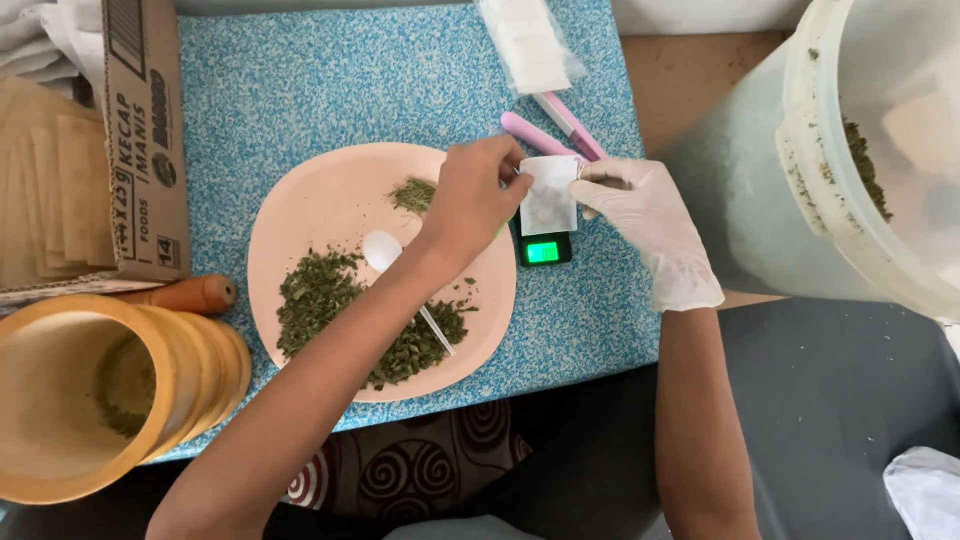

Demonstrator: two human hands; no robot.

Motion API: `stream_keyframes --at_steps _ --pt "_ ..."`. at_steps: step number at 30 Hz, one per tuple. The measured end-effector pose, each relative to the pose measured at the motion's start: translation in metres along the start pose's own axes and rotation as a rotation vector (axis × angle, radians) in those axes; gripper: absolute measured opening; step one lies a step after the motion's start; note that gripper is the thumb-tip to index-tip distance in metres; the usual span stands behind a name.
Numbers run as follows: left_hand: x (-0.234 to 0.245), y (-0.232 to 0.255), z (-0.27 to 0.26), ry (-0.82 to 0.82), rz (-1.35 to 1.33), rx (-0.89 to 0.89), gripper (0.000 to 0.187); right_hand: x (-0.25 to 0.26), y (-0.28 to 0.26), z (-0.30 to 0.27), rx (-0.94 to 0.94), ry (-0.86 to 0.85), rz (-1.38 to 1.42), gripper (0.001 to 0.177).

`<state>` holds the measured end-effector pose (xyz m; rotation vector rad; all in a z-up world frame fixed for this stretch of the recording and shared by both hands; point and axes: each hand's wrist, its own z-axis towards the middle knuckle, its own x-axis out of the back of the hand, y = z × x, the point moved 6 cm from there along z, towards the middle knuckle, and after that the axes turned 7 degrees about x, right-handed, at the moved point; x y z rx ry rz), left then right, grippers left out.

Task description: Packaging dried herbs into small white packets using a spoon and a digital scale, then placing the filled packets into brown envelopes.

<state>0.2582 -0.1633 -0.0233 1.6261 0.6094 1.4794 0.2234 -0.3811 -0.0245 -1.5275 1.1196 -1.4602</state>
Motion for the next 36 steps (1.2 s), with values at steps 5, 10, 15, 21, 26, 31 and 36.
stream_keyframes --at_steps 5,10,15,21,26,31,36 --pt "-0.001 0.004 -0.006 -0.067 0.065 0.066 0.023 0.000 0.002 -0.005 -0.027 0.014 -0.054 0.023" --pt "-0.004 -0.002 -0.005 -0.087 0.127 0.061 0.026 -0.002 -0.007 -0.008 -0.006 0.010 -0.102 0.024" --pt "0.000 0.000 -0.006 -0.040 0.152 -0.021 0.031 -0.005 -0.025 -0.016 -0.029 0.027 -0.095 0.027" --pt "0.017 0.020 -0.017 0.017 0.246 -0.057 0.033 0.001 -0.039 -0.030 -0.093 0.066 -0.187 0.025" --pt "0.029 0.048 -0.031 0.046 0.248 -0.122 0.028 0.013 -0.042 -0.030 -0.095 0.138 -0.220 0.029" --pt "0.012 0.033 -0.024 0.047 0.386 -0.144 0.025 0.007 -0.046 -0.030 -0.047 0.163 -0.209 0.025" --pt "0.002 0.021 -0.021 0.010 0.444 -0.102 0.017 -0.003 -0.042 -0.027 -0.013 0.118 -0.062 0.025"
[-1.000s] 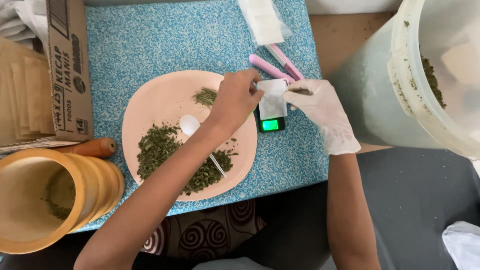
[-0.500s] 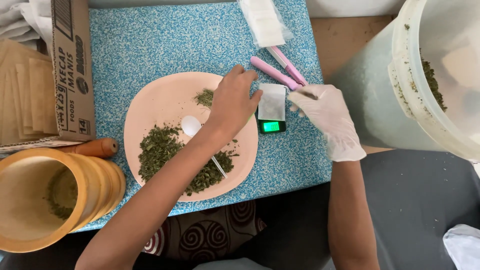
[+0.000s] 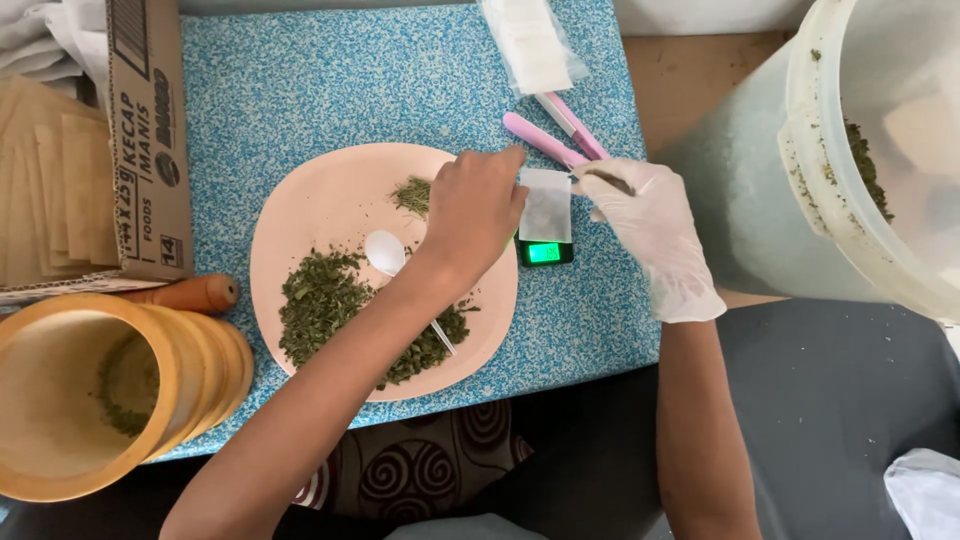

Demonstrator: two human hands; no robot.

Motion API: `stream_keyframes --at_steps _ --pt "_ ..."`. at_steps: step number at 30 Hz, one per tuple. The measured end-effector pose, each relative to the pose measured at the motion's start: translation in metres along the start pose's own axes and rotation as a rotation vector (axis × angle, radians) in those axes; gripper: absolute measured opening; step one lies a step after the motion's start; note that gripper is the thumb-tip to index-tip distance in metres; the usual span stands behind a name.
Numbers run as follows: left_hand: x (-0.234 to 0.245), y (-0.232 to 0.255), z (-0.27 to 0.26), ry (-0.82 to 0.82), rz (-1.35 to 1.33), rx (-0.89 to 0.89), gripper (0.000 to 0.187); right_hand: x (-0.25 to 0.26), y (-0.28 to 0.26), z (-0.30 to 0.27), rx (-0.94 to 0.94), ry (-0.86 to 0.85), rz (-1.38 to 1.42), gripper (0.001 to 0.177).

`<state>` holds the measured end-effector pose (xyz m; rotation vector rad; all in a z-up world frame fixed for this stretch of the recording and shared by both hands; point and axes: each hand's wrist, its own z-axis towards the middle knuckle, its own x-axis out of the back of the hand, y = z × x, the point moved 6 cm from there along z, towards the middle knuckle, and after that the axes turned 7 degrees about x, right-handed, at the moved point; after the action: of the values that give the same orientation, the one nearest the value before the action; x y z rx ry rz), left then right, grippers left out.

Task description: Packaging dried herbs into small white packets using a spoon and a digital scale, then placing the filled packets into brown envelopes.

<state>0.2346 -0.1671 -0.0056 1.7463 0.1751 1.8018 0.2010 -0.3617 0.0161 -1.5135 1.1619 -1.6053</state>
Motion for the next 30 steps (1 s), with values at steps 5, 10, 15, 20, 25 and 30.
stream_keyframes --at_steps 5,10,15,20,25,30 --pt "0.010 0.004 -0.001 -0.017 -0.030 0.006 0.022 -0.004 -0.003 -0.002 0.043 -0.005 -0.006 0.019" --pt "0.010 0.006 -0.002 -0.023 -0.033 0.005 0.023 -0.002 -0.006 -0.002 0.076 0.008 -0.057 0.016" --pt "0.018 0.013 -0.007 -0.053 -0.021 0.026 0.020 0.000 -0.002 0.000 0.082 -0.003 -0.050 0.019" --pt "0.019 0.014 -0.008 -0.041 -0.029 0.032 0.020 0.002 -0.004 -0.002 0.072 0.000 -0.112 0.020" --pt "0.009 0.011 -0.005 -0.051 0.016 0.046 0.023 -0.004 -0.013 -0.007 0.059 -0.026 -0.069 0.026" --pt "0.010 0.012 -0.005 -0.089 -0.017 0.091 0.029 -0.010 -0.018 -0.007 0.087 -0.049 -0.017 0.027"
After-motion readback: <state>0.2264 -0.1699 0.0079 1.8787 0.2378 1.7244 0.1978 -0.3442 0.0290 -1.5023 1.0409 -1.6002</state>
